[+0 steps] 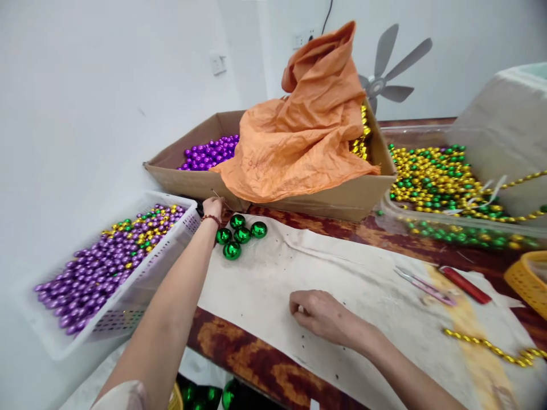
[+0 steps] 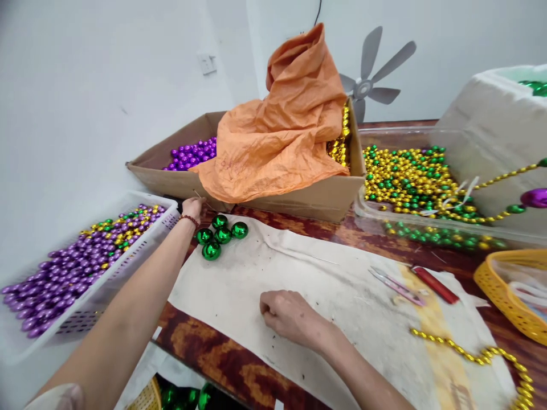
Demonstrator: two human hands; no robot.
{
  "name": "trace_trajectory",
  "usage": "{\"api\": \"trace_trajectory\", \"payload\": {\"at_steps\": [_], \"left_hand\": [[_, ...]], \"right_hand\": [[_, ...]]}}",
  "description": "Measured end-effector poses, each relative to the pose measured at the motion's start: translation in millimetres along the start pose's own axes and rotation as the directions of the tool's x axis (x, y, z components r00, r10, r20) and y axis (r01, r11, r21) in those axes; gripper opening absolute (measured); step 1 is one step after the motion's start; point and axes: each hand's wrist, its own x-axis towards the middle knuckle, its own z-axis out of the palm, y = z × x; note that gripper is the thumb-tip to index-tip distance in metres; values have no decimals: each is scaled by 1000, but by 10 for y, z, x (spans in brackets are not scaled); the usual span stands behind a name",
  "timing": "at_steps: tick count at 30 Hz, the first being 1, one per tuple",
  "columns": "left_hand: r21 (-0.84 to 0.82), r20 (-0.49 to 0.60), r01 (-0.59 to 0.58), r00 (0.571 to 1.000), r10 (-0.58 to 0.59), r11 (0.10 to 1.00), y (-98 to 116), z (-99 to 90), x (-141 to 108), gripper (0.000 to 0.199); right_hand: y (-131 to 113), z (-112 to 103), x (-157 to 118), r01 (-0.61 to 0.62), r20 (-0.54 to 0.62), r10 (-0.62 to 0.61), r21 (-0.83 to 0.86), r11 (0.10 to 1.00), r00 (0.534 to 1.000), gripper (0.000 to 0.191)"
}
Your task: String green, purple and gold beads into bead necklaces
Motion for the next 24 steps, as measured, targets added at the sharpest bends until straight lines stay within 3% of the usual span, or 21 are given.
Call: {"api": "trace_trajectory", "payload": {"at_steps": [4, 7, 11, 16, 19, 21, 23, 24], "left_hand": [[-80, -56, 86, 994, -91, 993, 315, -57, -183, 14], [-247, 68, 76, 996, -61, 966, 672, -156, -481, 14], [-379, 251, 106, 968, -9, 919, 1093, -397, -1161, 10], [-246, 227, 7, 973, 51, 969, 1207, -857, -2185, 16], [-152, 245, 5, 969, 33, 988, 1122, -1003, -2635, 23], [-102, 242, 15, 970, 10, 995, 1067, -1026, -2840, 28], [-73, 193, -19, 981, 33, 997, 1012, -1084, -3002, 30], [-36, 160, -41, 986, 47, 998, 977, -1157, -3078, 31]], "right_hand": [[101, -3, -100, -31, -98, 50, 190, 981, 994, 17], [145, 19, -74, -16, -180, 84, 349, 937, 980, 17], [111, 82, -37, 68, -291, 95, 504, 861, 952, 13], [-15, 112, -151, 187, -345, 74, 663, 725, 936, 11], [-239, 57, -158, 306, -369, -28, 724, 619, 929, 9], [-461, 51, -90, 366, -325, -171, 777, 513, 930, 6], [-689, 131, 8, 303, -155, -367, 871, 388, 917, 8], [-786, 213, 52, 214, -38, -467, 919, 331, 883, 13]]}}
